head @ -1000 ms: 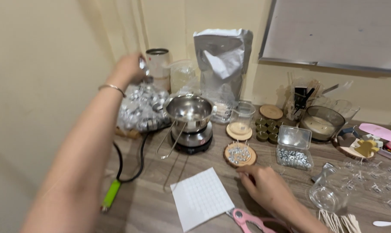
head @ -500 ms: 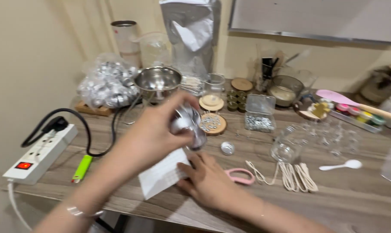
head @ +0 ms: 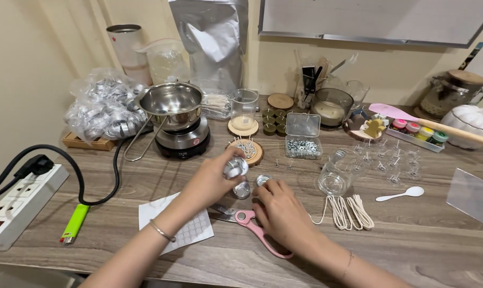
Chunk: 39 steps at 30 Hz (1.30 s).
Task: Applying adhesive stickers to the bottom of small metal candle containers using tweezers.
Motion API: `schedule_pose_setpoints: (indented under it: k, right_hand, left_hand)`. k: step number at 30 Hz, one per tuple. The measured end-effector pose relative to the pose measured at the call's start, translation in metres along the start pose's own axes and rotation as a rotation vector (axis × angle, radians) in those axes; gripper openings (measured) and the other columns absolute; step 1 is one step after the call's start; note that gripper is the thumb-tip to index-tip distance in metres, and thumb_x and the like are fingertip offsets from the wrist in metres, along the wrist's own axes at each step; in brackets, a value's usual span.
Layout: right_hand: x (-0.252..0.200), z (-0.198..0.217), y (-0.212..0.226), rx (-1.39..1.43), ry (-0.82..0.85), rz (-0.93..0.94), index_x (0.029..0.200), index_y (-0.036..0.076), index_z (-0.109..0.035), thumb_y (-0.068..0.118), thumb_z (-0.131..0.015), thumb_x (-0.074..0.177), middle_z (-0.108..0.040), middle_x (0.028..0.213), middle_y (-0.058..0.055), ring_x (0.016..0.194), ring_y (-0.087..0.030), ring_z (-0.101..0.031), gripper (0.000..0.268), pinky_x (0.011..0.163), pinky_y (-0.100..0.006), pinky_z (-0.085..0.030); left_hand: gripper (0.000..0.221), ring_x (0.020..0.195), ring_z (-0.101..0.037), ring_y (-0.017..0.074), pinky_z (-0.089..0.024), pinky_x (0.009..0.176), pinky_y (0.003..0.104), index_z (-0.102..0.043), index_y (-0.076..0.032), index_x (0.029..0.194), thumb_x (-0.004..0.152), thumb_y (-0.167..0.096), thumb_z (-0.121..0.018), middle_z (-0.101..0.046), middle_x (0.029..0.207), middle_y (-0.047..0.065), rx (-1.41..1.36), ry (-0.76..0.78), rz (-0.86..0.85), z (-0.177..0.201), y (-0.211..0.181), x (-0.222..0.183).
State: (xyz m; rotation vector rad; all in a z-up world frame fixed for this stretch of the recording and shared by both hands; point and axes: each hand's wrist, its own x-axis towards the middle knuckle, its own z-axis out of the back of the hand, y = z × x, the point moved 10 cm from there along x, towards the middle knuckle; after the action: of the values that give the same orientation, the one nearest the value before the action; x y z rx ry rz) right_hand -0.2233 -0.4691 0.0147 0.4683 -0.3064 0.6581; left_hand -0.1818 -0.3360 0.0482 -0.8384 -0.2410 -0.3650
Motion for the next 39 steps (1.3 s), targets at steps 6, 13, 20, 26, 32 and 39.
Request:
schedule_pose_setpoints:
  k: [6,13,20,26,32,39]
  right_hand:
    - [0.011,0.007,0.008,0.002,0.05,0.02,0.107,0.0,-0.068,0.014,-0.07,0.086,-0.062,0.106,-0.017,0.103,-0.034,-0.057,0.025,0.092,-0.046,-0.05]
    - [0.028,0.006,0.02,0.009,0.111,0.145,0.104,0.003,-0.074,0.017,-0.075,0.081,-0.06,0.111,-0.015,0.11,-0.034,-0.051,0.027,0.097,-0.047,-0.046]
    - [0.061,-0.012,0.02,-0.004,0.066,0.187,0.112,0.001,-0.072,0.014,-0.074,0.083,-0.063,0.115,-0.016,0.112,-0.033,-0.054,0.032,0.097,-0.047,-0.048]
    - [0.095,-0.033,0.024,0.049,0.111,0.142,0.118,-0.002,-0.069,0.013,-0.072,0.084,-0.068,0.108,-0.017,0.106,-0.034,-0.059,0.037,0.094,-0.046,-0.051]
    - [0.095,-0.028,0.009,0.108,0.06,0.008,0.105,-0.002,-0.074,0.013,-0.069,0.088,-0.073,0.103,-0.019,0.1,-0.035,-0.069,0.022,0.09,-0.045,-0.055]
    - [0.08,-0.017,-0.017,0.102,0.037,-0.199,0.102,0.002,-0.076,0.014,-0.068,0.092,-0.072,0.091,-0.024,0.086,-0.04,-0.071,0.019,0.081,-0.047,-0.057]
  left_hand:
    - [0.049,0.081,-0.068,0.0116,-0.054,0.067,0.03,-0.065,-0.013,0.123,0.079,-0.025,-0.084,-0.075,0.095,0.004,-0.365,0.06,0.313,0.004,0.04,-0.004]
    - [0.053,0.087,-0.071,0.0115,-0.056,0.077,0.028,-0.067,-0.013,0.124,0.077,-0.031,-0.084,-0.076,0.098,0.003,-0.324,-0.032,0.412,0.034,0.06,-0.021]
    - [0.053,0.093,-0.068,0.0169,-0.055,0.079,0.032,-0.072,-0.012,0.119,0.071,-0.028,-0.09,-0.068,0.108,0.006,0.137,-0.052,0.395,0.052,0.091,-0.023]
    - [0.057,0.083,-0.074,0.0188,-0.058,0.073,0.035,-0.066,-0.013,0.126,0.075,-0.028,-0.086,-0.077,0.097,0.008,0.113,0.029,0.542,0.053,0.083,-0.024]
    - [0.069,0.094,-0.072,0.0211,-0.057,0.081,0.036,-0.06,-0.009,0.132,0.076,-0.038,-0.086,-0.074,0.106,0.012,0.211,0.026,0.498,0.058,0.104,-0.025]
    - [0.074,0.107,-0.067,0.0206,-0.055,0.087,0.035,-0.057,-0.017,0.14,0.074,-0.039,-0.083,-0.066,0.124,0.009,0.053,0.057,0.464,0.055,0.096,-0.031]
